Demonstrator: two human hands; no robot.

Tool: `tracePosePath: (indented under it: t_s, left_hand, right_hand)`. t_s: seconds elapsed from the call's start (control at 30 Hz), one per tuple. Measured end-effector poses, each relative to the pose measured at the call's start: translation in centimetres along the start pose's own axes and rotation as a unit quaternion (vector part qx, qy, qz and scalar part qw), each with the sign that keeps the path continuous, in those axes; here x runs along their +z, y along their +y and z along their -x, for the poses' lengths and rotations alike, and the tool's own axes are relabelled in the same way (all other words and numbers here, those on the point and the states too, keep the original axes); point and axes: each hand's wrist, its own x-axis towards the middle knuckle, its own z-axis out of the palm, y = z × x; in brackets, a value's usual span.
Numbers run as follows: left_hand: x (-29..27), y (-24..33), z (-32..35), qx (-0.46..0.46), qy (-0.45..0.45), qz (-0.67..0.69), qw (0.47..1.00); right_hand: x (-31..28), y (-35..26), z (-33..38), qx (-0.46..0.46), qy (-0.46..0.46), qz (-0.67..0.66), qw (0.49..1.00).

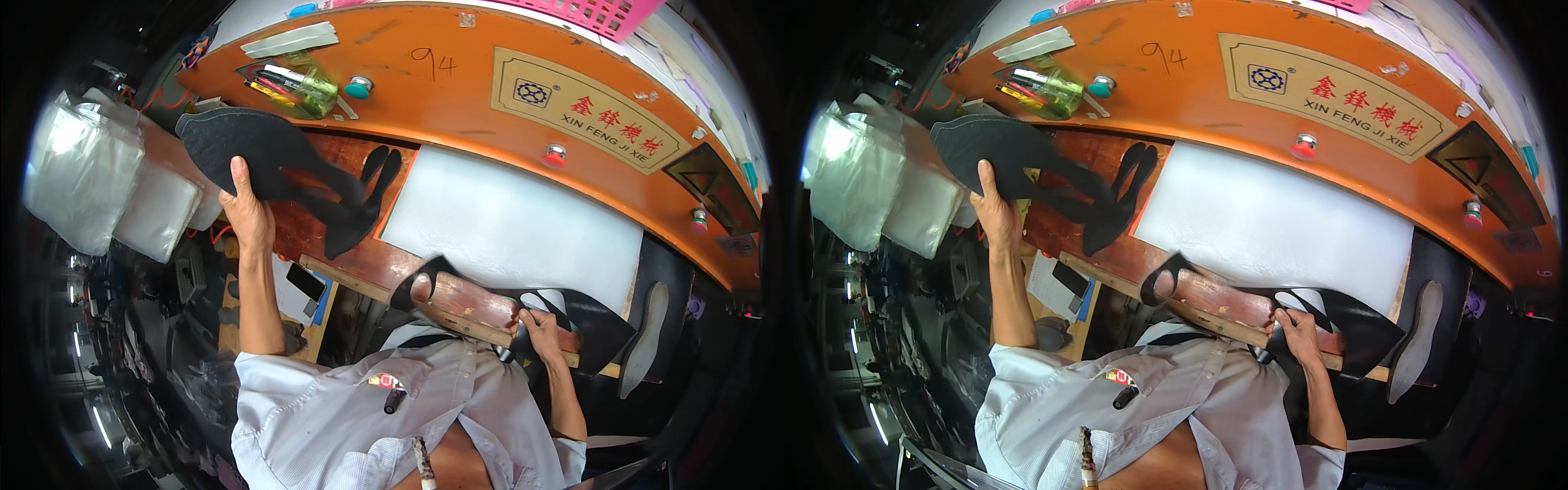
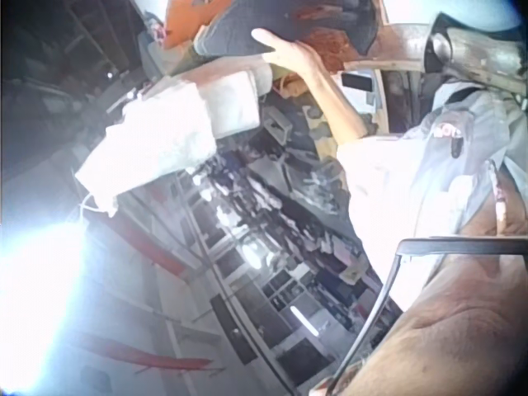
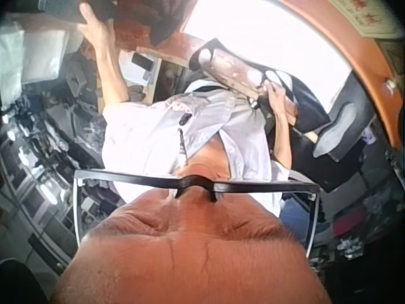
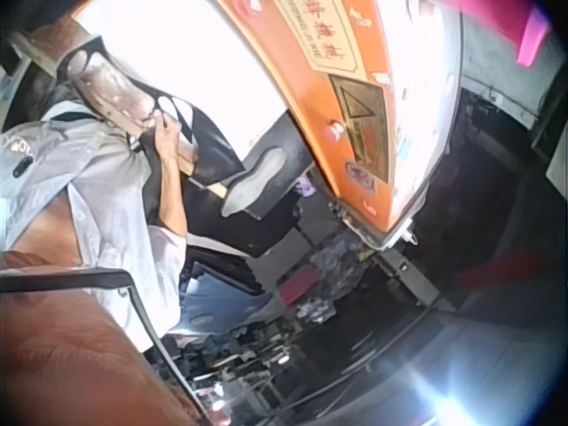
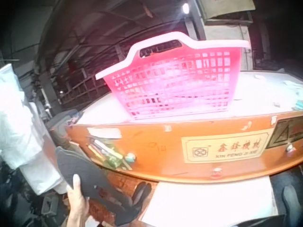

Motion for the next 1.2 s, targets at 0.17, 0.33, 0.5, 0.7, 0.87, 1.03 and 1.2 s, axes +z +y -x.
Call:
tracePosePath:
  t_s: [0.17, 0.33, 0.5, 0.7, 0.87, 1.03, 1.2]
  left_hand:
    - [-3.3, -0.3, -0.3, -0.053, -0.127, -0.306, 0.942]
    - [-3.3, -3.5, -2.7, -0.083, -0.208, -0.302, 0.927]
    - [-2.3, -7.0, -3.0, 0.044, -0.300, -0.223, 0.926]
    - [-6.7, -15.7, 3.9, 0.041, -0.431, -0.238, 0.870]
    - [-11.5, -20.0, 5.2, 0.009, -0.415, -0.313, 0.854]
    - [-13.4, -18.4, 4.0, 0.100, -0.467, -0.416, 0.774]
    - [-12.9, -15.9, 3.5, 0.091, -0.387, -0.536, 0.745]
  right_hand:
    - [0.2, -0.1, -0.2, 0.016, 0.007, 0.026, 0.999]
    - [0.3, -0.1, -0.2, 0.009, 0.010, 0.031, 0.999]
    - [0.4, 0.1, 0.0, 0.007, 0.013, 0.022, 1.000]
    - [0.5, 0.5, 0.1, -0.012, 0.021, 0.022, 0.999]
    - [0.6, 0.2, 0.1, -0.002, 0.029, 0.031, 0.999]
    - [0.7, -0.2, 0.2, 0.014, 0.032, 0.038, 0.999]
    - [0.9, -0.1, 0.2, 0.023, 0.039, 0.034, 0.998]
